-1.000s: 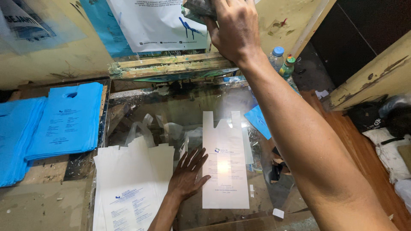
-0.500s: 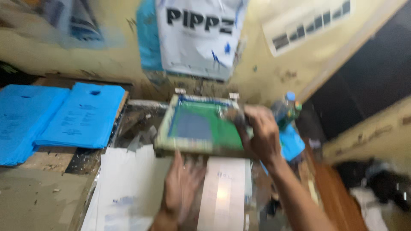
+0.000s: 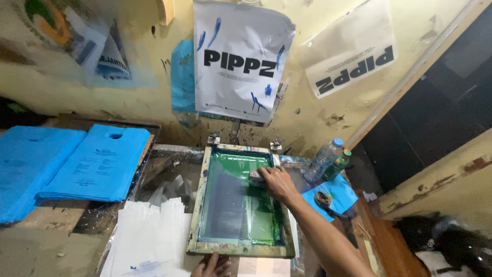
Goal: The person performs screen printing on white plastic bags using a squeegee and green ink. They repeatedly pull the squeegee across a screen frame to transfer the design onto the bags, then lift the frame and move the printed bag aside to prepare the next one.
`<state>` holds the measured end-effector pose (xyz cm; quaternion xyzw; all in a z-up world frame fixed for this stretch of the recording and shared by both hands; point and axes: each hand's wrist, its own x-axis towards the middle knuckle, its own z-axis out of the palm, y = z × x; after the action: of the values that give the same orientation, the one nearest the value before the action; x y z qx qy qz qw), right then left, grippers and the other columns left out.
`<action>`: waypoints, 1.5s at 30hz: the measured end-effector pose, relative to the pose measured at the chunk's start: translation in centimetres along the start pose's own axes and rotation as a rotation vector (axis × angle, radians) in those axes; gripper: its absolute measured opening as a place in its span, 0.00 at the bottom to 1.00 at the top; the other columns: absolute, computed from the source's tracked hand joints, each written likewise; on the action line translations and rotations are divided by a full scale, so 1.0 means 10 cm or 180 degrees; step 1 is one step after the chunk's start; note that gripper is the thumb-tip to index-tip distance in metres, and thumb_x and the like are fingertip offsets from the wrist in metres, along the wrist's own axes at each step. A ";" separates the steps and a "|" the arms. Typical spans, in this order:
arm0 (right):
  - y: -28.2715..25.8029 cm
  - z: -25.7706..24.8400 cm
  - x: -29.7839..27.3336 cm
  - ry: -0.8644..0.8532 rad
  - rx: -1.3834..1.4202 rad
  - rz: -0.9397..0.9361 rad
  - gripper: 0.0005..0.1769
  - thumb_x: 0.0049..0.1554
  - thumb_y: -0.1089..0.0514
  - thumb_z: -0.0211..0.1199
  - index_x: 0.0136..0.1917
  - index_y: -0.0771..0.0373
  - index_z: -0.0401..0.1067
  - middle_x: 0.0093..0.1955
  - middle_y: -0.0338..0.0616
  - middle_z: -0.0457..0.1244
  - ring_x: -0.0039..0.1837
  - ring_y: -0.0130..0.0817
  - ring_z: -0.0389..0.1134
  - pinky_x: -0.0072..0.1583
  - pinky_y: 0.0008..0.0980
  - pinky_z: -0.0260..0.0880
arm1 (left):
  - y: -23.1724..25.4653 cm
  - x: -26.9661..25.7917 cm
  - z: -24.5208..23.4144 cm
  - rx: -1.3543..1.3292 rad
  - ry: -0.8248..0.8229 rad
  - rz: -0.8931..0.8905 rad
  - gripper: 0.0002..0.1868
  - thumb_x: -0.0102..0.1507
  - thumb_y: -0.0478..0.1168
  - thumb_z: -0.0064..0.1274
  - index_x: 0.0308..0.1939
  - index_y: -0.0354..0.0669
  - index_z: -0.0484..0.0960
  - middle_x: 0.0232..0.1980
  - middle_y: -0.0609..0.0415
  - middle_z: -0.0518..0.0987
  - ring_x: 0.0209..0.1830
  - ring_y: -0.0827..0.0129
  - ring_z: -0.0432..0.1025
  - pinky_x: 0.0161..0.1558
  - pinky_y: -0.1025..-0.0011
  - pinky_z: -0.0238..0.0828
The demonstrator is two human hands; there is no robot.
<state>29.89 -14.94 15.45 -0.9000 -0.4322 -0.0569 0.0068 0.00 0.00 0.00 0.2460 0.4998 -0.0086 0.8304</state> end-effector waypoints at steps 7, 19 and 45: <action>-0.32 -0.20 -0.85 -0.0563 0.0530 -0.0819 0.19 0.61 0.50 0.66 0.60 0.57 0.64 0.46 0.53 0.70 0.45 0.57 0.71 0.56 0.55 0.69 | -0.12 0.15 -0.06 -0.0299 -0.0215 0.0150 0.20 0.67 0.40 0.59 0.54 0.25 0.76 0.52 0.23 0.84 0.50 0.36 0.80 0.46 0.45 0.80; -0.63 -0.58 -1.02 -0.1056 0.0518 -0.0138 0.21 0.52 0.51 0.69 0.56 0.53 0.68 0.41 0.54 0.70 0.45 0.62 0.71 0.42 0.58 0.68 | 0.10 -0.45 0.10 -0.0217 -0.0086 0.0386 0.19 0.67 0.40 0.59 0.50 0.24 0.78 0.49 0.25 0.85 0.46 0.39 0.81 0.44 0.48 0.81; -0.19 -0.40 -0.55 -0.0274 0.0062 -0.0196 0.27 0.50 0.53 0.68 0.63 0.47 0.70 0.52 0.45 0.73 0.46 0.60 0.74 0.59 0.55 0.68 | 0.37 -0.94 0.31 0.0386 -0.0112 0.0377 0.28 0.70 0.48 0.51 0.59 0.21 0.80 0.54 0.28 0.86 0.51 0.43 0.81 0.46 0.51 0.80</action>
<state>24.63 -18.23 18.81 -0.8878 -0.4600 -0.0141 -0.0047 -1.16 -0.25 10.55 0.3248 0.4682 0.0059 0.8217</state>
